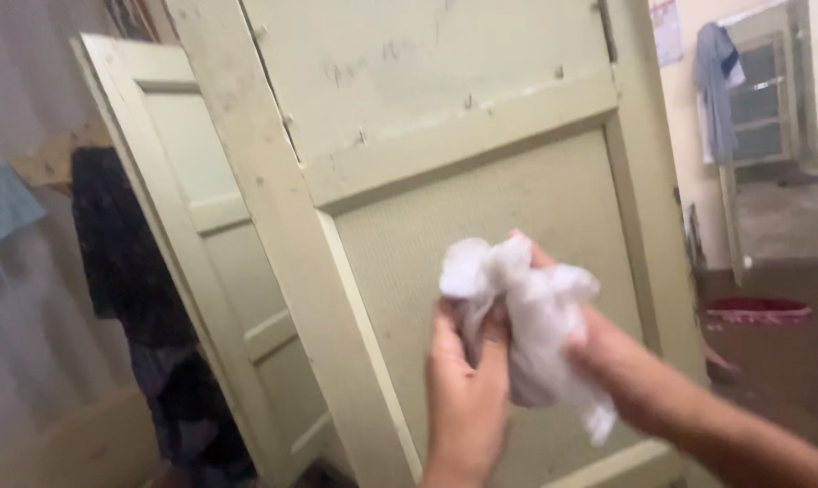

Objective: The person wipes a textured, light-colored surface with a white cloth using circular and back-and-forth motions. The left hand stabilizes the surface while the right hand performs the wiping. The surface appears to be a cabinet or door panel.

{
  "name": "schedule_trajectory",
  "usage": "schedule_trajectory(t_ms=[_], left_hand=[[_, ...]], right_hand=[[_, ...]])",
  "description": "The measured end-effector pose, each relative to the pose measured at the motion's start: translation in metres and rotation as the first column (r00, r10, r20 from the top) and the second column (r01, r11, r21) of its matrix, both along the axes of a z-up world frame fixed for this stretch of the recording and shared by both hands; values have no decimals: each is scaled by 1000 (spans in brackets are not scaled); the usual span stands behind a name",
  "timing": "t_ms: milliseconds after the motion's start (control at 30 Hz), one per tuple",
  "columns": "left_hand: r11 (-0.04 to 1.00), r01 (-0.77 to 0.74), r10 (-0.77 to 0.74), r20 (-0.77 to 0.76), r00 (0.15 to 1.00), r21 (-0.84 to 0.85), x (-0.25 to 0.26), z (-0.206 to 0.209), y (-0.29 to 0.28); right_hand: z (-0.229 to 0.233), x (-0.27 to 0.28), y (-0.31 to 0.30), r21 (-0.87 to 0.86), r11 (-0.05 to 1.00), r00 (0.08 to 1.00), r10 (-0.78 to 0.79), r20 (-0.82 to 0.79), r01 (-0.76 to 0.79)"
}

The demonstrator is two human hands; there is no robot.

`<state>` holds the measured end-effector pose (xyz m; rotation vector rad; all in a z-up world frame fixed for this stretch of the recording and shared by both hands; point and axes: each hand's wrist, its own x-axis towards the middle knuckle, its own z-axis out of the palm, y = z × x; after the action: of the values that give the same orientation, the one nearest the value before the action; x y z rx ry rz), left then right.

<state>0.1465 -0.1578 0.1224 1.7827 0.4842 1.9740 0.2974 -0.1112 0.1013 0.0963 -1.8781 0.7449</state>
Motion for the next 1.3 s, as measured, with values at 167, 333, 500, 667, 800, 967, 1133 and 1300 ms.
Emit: schedule_trajectory(t_ms=[167, 333, 500, 667, 800, 967, 1133, 1300], left_hand=[[702, -488, 700, -380, 604, 518, -19, 36, 5], [-25, -481, 1000, 24, -9, 876, -75, 149, 54], [-243, -454, 954, 127, -270, 857, -116, 262, 82], [-176, -679, 967, -3, -254, 713, -133, 300, 111], [-228, -653, 972, 131, -195, 722, -148, 297, 146], [-187, -665, 978, 204, -54, 723, -160, 307, 153], [-251, -697, 967, 212, -145, 672, -157, 302, 143], [-241, -713, 953, 299, -46, 658, -154, 295, 132]], right_hand=[[27, -15, 8, 297, 736, 785, -502, -364, 608], [142, -6, 80, 354, 8, 307, -518, -798, 935], [257, 12, 142, 15, -290, -138, -501, -854, 957], [296, -15, 171, -32, -159, -122, -594, -795, 987], [287, -89, 175, 173, -337, -15, -489, -872, 926], [283, -157, 157, 562, 92, 550, -387, -740, 822], [313, -98, 162, 574, -85, 473, -476, -741, 814], [333, 40, 216, 91, -181, -13, -504, -863, 979]])
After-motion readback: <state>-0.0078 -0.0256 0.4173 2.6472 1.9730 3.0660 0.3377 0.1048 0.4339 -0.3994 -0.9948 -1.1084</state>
